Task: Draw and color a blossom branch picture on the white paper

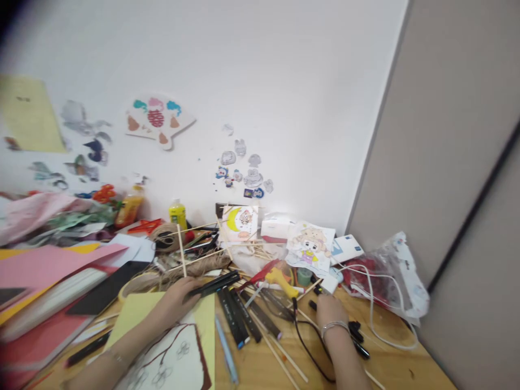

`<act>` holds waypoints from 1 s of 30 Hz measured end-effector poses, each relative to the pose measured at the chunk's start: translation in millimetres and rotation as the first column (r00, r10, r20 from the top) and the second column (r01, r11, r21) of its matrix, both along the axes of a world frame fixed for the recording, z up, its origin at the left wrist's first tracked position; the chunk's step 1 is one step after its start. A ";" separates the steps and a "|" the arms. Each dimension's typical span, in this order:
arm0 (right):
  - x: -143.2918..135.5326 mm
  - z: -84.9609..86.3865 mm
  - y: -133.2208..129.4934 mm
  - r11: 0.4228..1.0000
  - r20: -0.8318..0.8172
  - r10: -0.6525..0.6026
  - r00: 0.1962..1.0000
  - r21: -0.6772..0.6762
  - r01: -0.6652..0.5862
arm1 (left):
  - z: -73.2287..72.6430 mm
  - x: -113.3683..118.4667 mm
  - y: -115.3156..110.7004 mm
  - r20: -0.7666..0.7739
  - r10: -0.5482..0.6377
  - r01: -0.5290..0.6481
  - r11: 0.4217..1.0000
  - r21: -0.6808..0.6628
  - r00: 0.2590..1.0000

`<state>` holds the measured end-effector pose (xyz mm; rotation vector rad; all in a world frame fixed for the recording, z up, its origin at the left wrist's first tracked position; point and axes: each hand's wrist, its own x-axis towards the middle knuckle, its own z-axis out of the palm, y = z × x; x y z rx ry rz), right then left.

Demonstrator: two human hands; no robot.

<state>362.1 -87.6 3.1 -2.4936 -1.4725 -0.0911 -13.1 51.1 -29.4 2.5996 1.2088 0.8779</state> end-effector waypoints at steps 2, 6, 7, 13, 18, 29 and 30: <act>1.7 -2.1 0.7 0.997 -0.009 0.004 1.000 -0.082 -0.004 | 4.6 -0.1 -2.5 -0.001 -0.006 0.006 1.000 0.010 1.000; -10.5 14.7 -1.6 0.999 -0.025 0.007 1.000 -0.044 -0.008 | 25.5 -2.3 -11.8 0.027 0.015 -0.017 0.996 0.082 1.000; -18.2 21.0 -3.3 0.997 -0.038 0.036 0.999 0.062 -0.033 | 33.6 -1.7 -17.5 0.035 0.014 -0.017 0.994 0.106 0.999; -114.6 45.9 -21.3 0.645 -0.129 0.744 0.655 0.394 -0.654 | 81.4 18.2 -85.0 -0.127 -0.158 0.198 0.883 0.425 0.979; -167.5 51.4 -29.8 0.519 -0.275 0.853 0.443 0.358 -0.777 | 91.0 19.6 -121.9 -0.398 -0.054 0.298 0.756 0.582 0.916; -180.9 98.7 -57.4 0.519 -0.383 0.819 0.428 0.172 -0.837 | 142.1 -12.6 -173.8 -0.532 0.034 0.415 0.583 0.699 0.846; -170.4 101.9 -60.7 0.561 -0.330 0.804 0.495 0.143 -0.815 | 150.3 -24.9 -175.4 -0.485 0.056 0.371 0.567 0.735 0.873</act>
